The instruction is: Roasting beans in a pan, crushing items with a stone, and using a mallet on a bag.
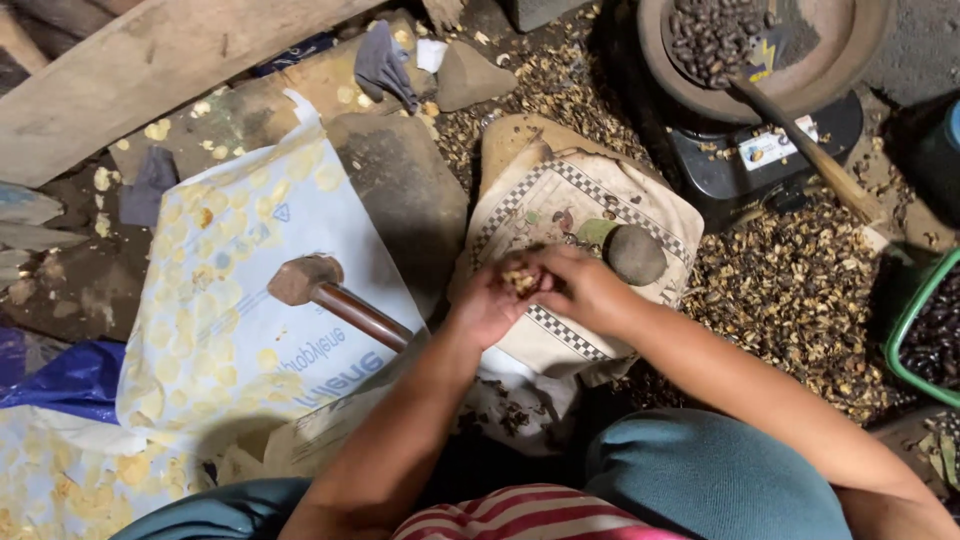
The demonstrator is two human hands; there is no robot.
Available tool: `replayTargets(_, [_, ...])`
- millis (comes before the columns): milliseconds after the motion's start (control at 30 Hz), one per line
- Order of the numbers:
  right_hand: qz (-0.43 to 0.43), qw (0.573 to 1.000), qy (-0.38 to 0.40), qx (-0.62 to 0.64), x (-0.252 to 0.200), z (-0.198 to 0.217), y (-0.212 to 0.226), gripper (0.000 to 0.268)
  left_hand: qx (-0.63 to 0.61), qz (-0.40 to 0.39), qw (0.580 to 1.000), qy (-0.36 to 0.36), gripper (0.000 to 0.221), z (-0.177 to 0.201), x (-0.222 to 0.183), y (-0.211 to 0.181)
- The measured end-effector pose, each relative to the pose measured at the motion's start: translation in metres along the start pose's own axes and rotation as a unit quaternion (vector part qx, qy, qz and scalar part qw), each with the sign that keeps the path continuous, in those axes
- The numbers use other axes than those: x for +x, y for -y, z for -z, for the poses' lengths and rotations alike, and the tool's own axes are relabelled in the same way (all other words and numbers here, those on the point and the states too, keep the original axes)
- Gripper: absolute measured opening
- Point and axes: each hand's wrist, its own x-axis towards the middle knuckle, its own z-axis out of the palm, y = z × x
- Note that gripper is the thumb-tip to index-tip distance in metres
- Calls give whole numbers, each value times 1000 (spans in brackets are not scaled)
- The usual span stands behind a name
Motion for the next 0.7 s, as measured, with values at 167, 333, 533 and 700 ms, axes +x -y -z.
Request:
replayTargets(167, [35, 990, -93, -105, 18, 93, 74, 30, 226, -89, 968, 61, 25, -46, -43, -101])
replayTargets(333, [118, 968, -29, -217, 90, 69, 163, 23, 443, -275, 852, 42, 35, -62, -170, -269])
replayTargets(533, [-60, 897, 310, -308, 165, -118, 145, 62, 220, -359, 892, -163, 31, 72, -243, -295])
replayTargets(700, [-233, 960, 138, -72, 147, -232, 153, 62, 615, -613, 414, -274, 33, 189, -160, -252])
